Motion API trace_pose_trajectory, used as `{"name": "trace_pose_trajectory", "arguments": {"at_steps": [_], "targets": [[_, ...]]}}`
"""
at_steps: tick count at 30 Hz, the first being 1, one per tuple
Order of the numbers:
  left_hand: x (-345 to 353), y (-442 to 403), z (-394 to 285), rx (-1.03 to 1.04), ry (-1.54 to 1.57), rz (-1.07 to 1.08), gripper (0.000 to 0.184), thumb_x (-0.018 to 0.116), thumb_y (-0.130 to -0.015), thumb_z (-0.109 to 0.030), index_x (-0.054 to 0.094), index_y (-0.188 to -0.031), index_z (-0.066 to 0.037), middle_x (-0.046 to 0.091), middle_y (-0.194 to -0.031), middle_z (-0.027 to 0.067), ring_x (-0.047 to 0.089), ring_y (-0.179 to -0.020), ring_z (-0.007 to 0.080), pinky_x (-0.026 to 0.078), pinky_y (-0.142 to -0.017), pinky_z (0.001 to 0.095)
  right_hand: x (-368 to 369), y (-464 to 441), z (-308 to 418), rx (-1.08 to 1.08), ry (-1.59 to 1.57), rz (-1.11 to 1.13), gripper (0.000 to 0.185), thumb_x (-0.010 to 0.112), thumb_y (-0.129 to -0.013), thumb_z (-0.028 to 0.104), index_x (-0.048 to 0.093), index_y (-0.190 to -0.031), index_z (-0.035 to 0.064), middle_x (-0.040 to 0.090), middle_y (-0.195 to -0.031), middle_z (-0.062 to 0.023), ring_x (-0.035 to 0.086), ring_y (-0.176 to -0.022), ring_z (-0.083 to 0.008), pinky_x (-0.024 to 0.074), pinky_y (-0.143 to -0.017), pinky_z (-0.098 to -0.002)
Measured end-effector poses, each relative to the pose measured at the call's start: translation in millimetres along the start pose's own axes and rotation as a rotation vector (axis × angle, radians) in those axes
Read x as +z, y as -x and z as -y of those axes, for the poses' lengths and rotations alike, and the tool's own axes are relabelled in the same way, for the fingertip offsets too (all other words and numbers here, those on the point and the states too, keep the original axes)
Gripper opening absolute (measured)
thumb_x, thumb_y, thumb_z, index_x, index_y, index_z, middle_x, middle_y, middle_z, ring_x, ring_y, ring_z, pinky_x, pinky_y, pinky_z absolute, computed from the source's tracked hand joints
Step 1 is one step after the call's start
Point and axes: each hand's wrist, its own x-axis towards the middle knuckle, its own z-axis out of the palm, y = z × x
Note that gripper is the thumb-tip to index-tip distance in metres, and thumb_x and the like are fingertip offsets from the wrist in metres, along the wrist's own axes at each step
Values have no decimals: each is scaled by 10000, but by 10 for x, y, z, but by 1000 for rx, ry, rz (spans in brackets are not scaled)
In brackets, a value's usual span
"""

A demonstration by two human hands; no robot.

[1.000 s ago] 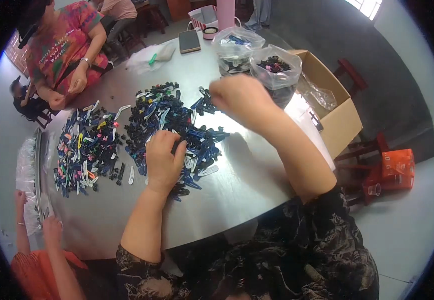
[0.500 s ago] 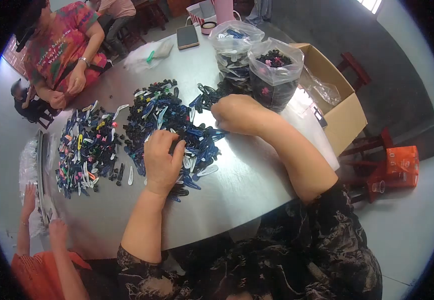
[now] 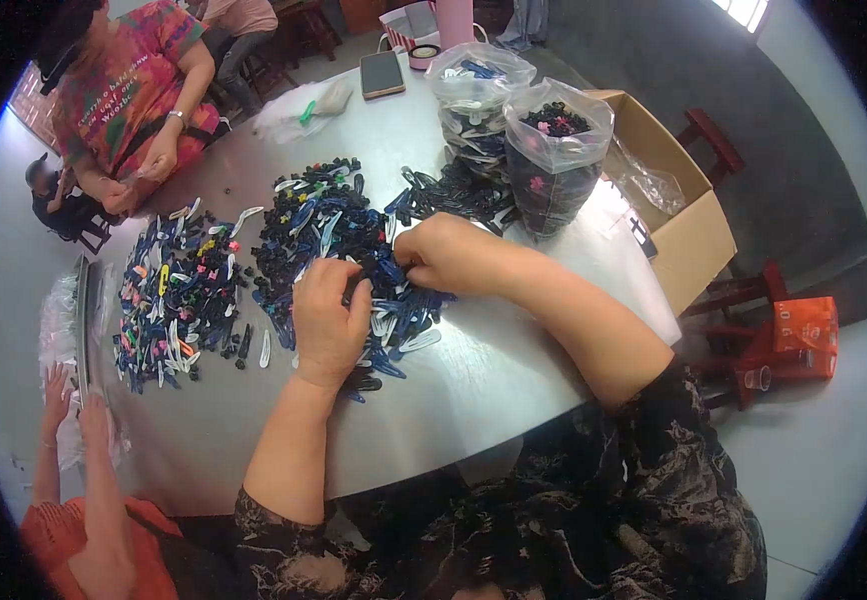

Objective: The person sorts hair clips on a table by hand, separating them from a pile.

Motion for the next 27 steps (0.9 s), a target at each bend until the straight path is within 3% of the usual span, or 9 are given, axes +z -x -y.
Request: {"name": "trace_pose_trajectory", "arguments": {"at_steps": [2,4,8,15,21,24,26,27], "targets": [[17,7,19,-1,15,-24,164,673,-855,-72,645,-1012,-35,634,-954,127,612,-905,342,460,-813,437,-36,-24,16,23,-39,79,143,689,-801,34,713,-939,4,695,-908,-167,676,-775,-255,525,-682,-372],[22,15,23,-31,13,8,228,634,-860,-55,635,-1088,-46,622,-999,125,594,-960,343,441,-862,461,15,-58,-97,-154,-34,-195,144,684,-799,25,719,-938,11,679,-878,-159,679,-793,-268,523,-688,-371],[23,8,9,-31,11,8,241,622,-862,-49,632,-1102,-43,622,-1001,127,594,-962,342,442,-861,463,155,-255,-261,-121,276,-412,204,706,-810,45,734,-1008,83,646,-946,-123,675,-868,-337,538,-755,-419],[13,2,4,-5,2,-7,219,639,-850,-38,642,-1069,-36,628,-983,133,606,-935,350,455,-833,455,192,-340,-360,-124,317,-406,207,731,-811,75,716,-1016,102,632,-984,-109,673,-872,-338,540,-760,-430],[15,2,7,4,-14,-1,215,650,-842,-24,650,-1057,-27,641,-978,141,618,-920,355,469,-816,445,128,-351,-391,-321,384,-397,110,716,-851,104,677,-950,74,618,-970,-103,655,-849,-338,538,-744,-410],[7,4,-2,0,-8,-1,202,648,-847,-41,650,-1049,-35,628,-982,130,608,-932,347,456,-827,450,60,-312,-334,-315,210,-502,83,697,-897,112,658,-936,50,615,-888,-110,645,-794,-305,523,-724,-389],[8,3,-1,-3,0,-2,188,644,-851,-55,648,-1039,-43,613,-983,120,596,-940,340,442,-836,455,-6,-263,-348,-136,-32,-452,111,699,-922,127,639,-931,35,603,-795,-126,621,-736,-265,505,-710,-368],[9,2,2,-1,0,-2,186,645,-851,-55,648,-1037,-42,613,-981,120,597,-940,340,442,-836,454,-46,-244,-358,-103,-60,-407,109,696,-926,99,621,-928,20,594,-725,-83,570,-694,-168,482,-682,-320]]}}
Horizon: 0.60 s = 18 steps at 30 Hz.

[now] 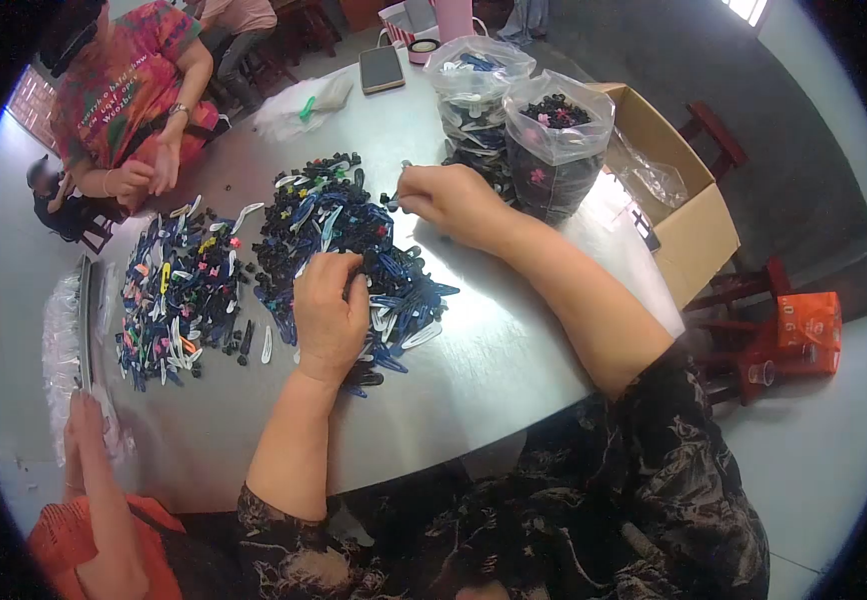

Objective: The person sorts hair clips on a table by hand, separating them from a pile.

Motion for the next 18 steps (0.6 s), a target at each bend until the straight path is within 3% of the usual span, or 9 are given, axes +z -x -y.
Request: {"name": "trace_pose_trajectory", "arguments": {"at_steps": [5,8,10,13,18], "targets": [[7,4,14,6,7,-5,183,649,-848,-55,650,-1031,-42,613,-978,122,597,-938,341,442,-835,454,-238,99,52,116,-138,148,65,643,-880,-11,605,-932,-8,564,-759,15,485,-733,-52,430,-658,-238],[10,4,21,-3,18,5,181,651,-848,-57,651,-1028,-43,613,-978,122,597,-936,341,443,-834,454,-336,119,106,146,-183,153,84,652,-848,-3,605,-919,-3,567,-759,-1,498,-722,-74,445,-668,-250],[21,8,35,5,20,-3,182,652,-847,-60,650,-1028,-43,613,-977,121,597,-936,341,442,-834,454,-416,120,171,-6,-65,401,111,687,-827,22,623,-915,1,601,-747,-32,539,-701,-106,469,-657,-280],[21,8,36,9,18,-2,182,653,-845,-61,650,-1026,-44,614,-978,121,597,-934,340,444,-832,454,-366,163,361,87,-27,579,139,714,-803,39,655,-924,2,649,-743,-74,598,-685,-148,491,-641,-325],[0,-2,15,6,5,-6,173,654,-850,-52,657,-1023,-35,630,-977,129,613,-933,346,463,-827,444,-214,194,437,163,50,572,191,762,-783,75,677,-937,2,676,-748,-102,644,-681,-214,499,-632,-358]]}}
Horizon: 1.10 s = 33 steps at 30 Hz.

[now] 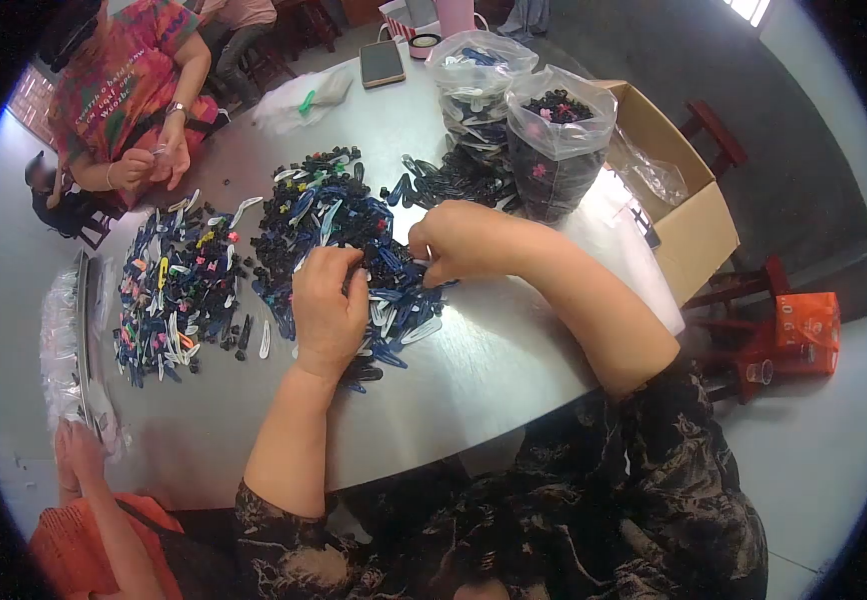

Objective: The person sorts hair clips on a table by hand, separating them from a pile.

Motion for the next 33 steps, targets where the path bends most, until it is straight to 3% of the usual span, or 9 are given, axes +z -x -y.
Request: {"name": "trace_pose_trajectory", "arguments": {"at_steps": [3,12,20,30,33], "targets": [[12,4,12,3,-2,2,171,655,-850,-51,660,-1020,-35,631,-974,128,614,-930,346,464,-826,444,15,-1,-57,-36,78,11,203,781,-788,103,658,-916,5,657,-728,-100,631,-671,-229,492,-623,-360],[22,9,25,10,11,-4,164,659,-846,-61,658,-1009,-47,616,-973,116,605,-928,339,448,-824,454,-66,-27,-133,-76,-90,55,166,758,-839,102,652,-918,2,631,-708,-52,607,-668,-127,478,-607,-325],[0,1,-3,2,1,8,160,663,-844,-54,657,-1004,-46,613,-969,118,609,-931,339,452,-825,451,-121,-24,-163,40,-233,56,255,674,-905,62,704,-1141,-31,695,-779,-63,643,-657,-103,534,-643,-268],[5,7,-6,-7,5,0,155,659,-848,-57,667,-1002,-42,620,-972,120,606,-938,338,451,-835,450,-162,9,-151,-50,-239,26,188,728,-870,22,741,-1053,-18,720,-832,-44,652,-731,-77,535,-684,-249],[4,3,-5,-7,15,6,155,655,-852,-57,668,-1005,-42,624,-973,120,607,-942,337,449,-842,450,-160,11,-137,-41,-397,35,161,741,-866,16,755,-1026,-5,731,-859,-29,655,-777,-73,529,-699,-246]]}}
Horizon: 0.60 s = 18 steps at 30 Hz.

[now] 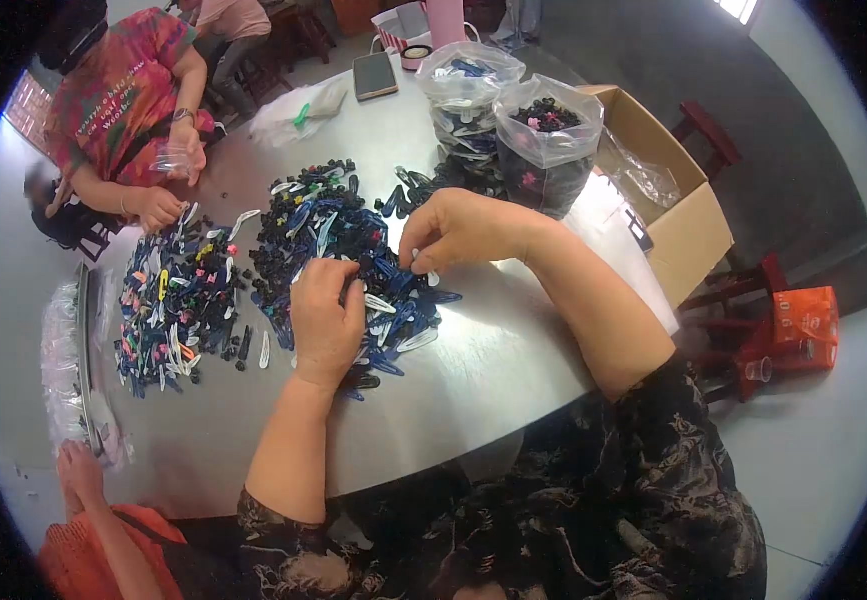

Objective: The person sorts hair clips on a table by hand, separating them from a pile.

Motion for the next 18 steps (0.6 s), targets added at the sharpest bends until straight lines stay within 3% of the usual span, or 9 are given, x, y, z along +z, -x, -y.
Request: {"name": "trace_pose_trajectory", "arguments": {"at_steps": [8,14,16,18], "targets": [[-1,5,-15,10,-5,-14,161,652,-854,-58,667,-1013,-42,625,-979,114,607,-942,331,448,-850,445,49,33,126,-105,-45,-131,126,744,-861,8,773,-983,11,714,-862,-29,656,-791,-87,523,-720,-252],[12,15,7,11,-18,-6,166,656,-851,-61,666,-1015,-45,622,-984,114,606,-950,328,449,-853,444,52,105,339,-241,58,-100,140,717,-849,-5,758,-983,2,708,-887,-59,664,-838,-127,523,-730,-277],[5,14,5,-5,-14,16,168,658,-849,-64,665,-1016,-46,621,-993,114,604,-957,328,448,-856,444,-45,172,505,-192,155,-414,165,689,-861,-8,749,-1014,7,713,-898,-72,668,-838,-149,529,-747,-289],[2,11,2,-4,-7,9,165,658,-849,-64,665,-1013,-46,621,-995,114,603,-958,328,448,-856,444,-274,226,622,-215,476,-718,185,657,-880,6,736,-1047,4,712,-905,-92,682,-842,-174,539,-762,-319]]}}
